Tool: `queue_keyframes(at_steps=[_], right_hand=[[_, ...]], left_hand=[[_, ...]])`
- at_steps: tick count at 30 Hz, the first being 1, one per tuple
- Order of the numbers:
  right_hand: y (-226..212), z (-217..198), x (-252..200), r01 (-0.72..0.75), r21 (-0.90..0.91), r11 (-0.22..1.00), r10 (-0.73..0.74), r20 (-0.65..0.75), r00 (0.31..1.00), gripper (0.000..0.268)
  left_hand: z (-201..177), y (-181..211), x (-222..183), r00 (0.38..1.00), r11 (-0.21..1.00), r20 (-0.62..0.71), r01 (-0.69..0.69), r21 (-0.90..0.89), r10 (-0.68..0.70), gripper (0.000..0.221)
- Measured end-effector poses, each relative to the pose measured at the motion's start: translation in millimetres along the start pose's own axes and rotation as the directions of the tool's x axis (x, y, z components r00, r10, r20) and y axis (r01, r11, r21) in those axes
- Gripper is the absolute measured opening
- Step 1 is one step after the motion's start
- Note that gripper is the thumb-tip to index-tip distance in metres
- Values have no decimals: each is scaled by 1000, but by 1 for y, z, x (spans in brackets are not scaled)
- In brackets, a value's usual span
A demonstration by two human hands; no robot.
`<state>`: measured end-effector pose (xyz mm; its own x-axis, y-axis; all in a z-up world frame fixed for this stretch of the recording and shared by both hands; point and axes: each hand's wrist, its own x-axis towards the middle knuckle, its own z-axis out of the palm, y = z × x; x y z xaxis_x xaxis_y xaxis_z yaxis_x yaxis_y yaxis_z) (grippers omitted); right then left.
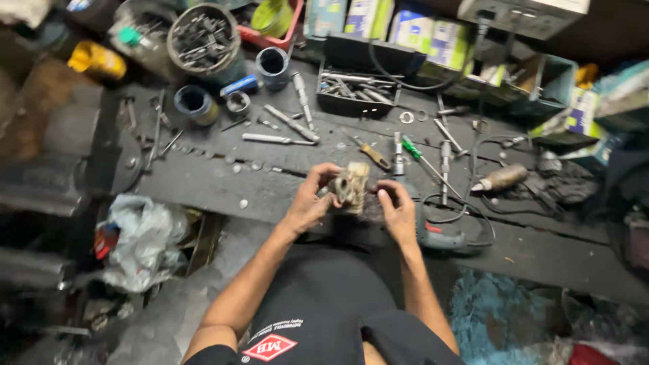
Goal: The person handles a metal engine cylinder block, inspecting its interior and manipulating small components. They move to a different workbench and use a screwdriver to adjust parts within the cylinder. The person continues to inspect and manipulate the engine part by hand.
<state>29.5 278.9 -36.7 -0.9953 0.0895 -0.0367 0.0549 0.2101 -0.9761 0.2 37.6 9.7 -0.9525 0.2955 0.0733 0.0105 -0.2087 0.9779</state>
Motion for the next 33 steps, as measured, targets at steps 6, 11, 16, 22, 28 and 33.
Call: queue_keyframes(at_steps=[6, 11, 16, 22, 28, 33], right_hand=[[-23, -10, 9, 124, -175, 977, -114, 66, 991, 20], [-15, 1, 11, -17, 3, 1000, 16, 167, 986, 18], [-22, 25, 5, 49, -72, 996, -36, 179, 983, 15], [-59, 41, 5, 171, -409, 897, -177, 21, 984, 17], [-83, 54, 20, 374, -508, 776, -349, 148, 925, 15], [-93, 64, 23, 294, -574, 764, -269, 131, 954, 18]], left_hand=[[-35, -34, -56, 993, 992, 89, 83, -92, -75, 68], [-59, -37, -100, 994, 931, 46, 76, 357, -98, 67], [-70, -25, -98, 988, 828, 155, -87, 555, -1, 69], [-73, -16, -67, 933, 821, 230, 105, 561, -276, 54], [-43, -18, -37, 979, 609, 32, -151, 779, 202, 23], [-41, -17, -26, 972, 590, -6, -137, 796, 233, 30]])
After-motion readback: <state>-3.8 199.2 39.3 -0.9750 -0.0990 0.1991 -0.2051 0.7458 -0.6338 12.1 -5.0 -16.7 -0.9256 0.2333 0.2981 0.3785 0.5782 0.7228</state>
